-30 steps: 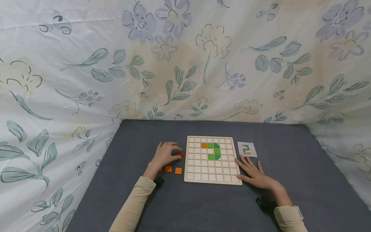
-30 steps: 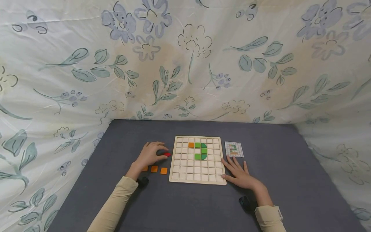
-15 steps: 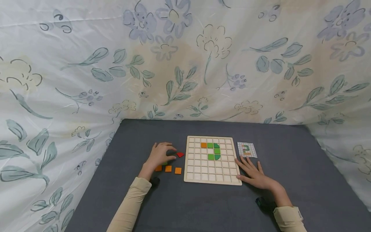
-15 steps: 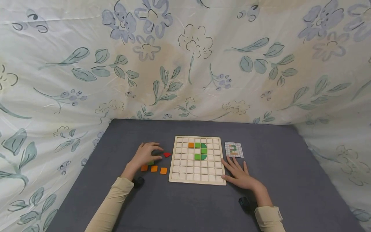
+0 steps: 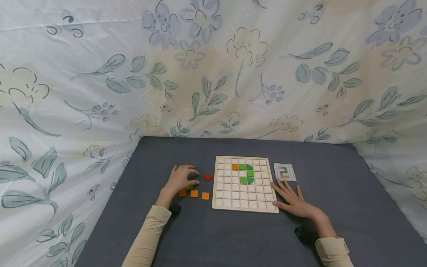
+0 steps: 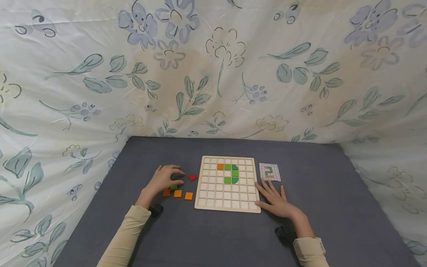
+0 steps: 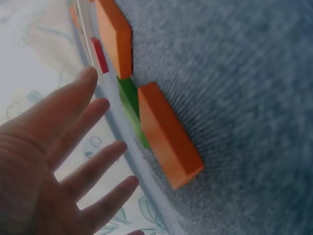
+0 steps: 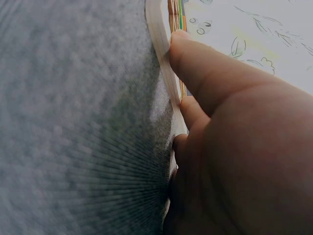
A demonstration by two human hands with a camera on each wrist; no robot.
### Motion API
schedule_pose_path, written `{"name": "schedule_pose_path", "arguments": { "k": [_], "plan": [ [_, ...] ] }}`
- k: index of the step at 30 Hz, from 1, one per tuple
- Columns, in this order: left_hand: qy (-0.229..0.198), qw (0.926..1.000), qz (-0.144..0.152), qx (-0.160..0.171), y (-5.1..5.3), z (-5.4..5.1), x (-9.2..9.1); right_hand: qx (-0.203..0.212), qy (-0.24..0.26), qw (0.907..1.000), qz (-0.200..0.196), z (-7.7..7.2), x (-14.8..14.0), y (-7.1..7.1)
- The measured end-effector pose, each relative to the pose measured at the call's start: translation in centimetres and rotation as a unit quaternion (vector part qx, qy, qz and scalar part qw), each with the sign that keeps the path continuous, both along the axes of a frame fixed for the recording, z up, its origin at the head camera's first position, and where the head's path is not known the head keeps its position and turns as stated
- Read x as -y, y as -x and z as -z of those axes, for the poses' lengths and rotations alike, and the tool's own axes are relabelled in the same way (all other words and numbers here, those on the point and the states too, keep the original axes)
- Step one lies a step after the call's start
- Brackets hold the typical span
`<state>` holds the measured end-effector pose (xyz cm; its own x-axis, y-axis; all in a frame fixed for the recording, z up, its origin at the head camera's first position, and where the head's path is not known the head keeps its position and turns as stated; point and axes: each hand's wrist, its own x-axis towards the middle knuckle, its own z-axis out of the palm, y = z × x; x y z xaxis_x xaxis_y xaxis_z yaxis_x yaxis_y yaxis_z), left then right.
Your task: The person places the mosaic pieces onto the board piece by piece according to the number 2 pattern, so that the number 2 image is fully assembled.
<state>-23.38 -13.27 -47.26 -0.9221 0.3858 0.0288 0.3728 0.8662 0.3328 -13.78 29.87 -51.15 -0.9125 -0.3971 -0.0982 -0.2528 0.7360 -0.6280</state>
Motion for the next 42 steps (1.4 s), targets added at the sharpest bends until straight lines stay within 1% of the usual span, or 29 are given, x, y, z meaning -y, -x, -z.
{"name": "schedule_pose_path", "arguments": {
  "k": [6, 8, 16, 19, 23, 27, 32, 42],
  "plan": [
    [-0.007, 0.9999, 0.011, 0.007, 0.1, 0.2, -0.5, -0.006, -0.002, 1.0000, -0.001, 0.0, -0.1, 0.0],
    [-0.007, 0.9998, 0.016, 0.004, 0.2, 0.3, -0.7, -0.006, -0.003, 1.0000, -0.001, 0.1, -0.1, 0.0],
    [0.007, 0.9996, 0.027, 0.003, 0.6, -0.2, -1.8, -0.001, 0.001, 1.0000, 0.000, 0.1, 0.0, 0.0],
    [0.019, 0.9994, 0.031, -0.001, 0.7, -0.3, -2.3, -0.002, 0.002, 1.0000, 0.000, 0.1, -0.1, 0.0],
    [0.033, 0.9989, 0.033, -0.001, 0.9, -0.1, -2.7, 0.000, 0.003, 1.0000, -0.001, 0.0, 0.0, -0.1],
    [0.035, 0.9988, 0.033, -0.002, 1.0, 0.1, -3.0, 0.000, 0.001, 1.0000, -0.001, 0.0, 0.0, -0.1],
    [0.049, 0.9981, 0.036, -0.009, 1.1, 0.3, -3.2, 0.000, 0.001, 1.0000, -0.001, 0.0, 0.0, -0.1],
    [0.054, 0.9976, 0.036, -0.023, 1.3, 0.7, -3.4, 0.004, -0.002, 1.0000, 0.001, -0.3, 0.2, -0.1]
  ]
}}
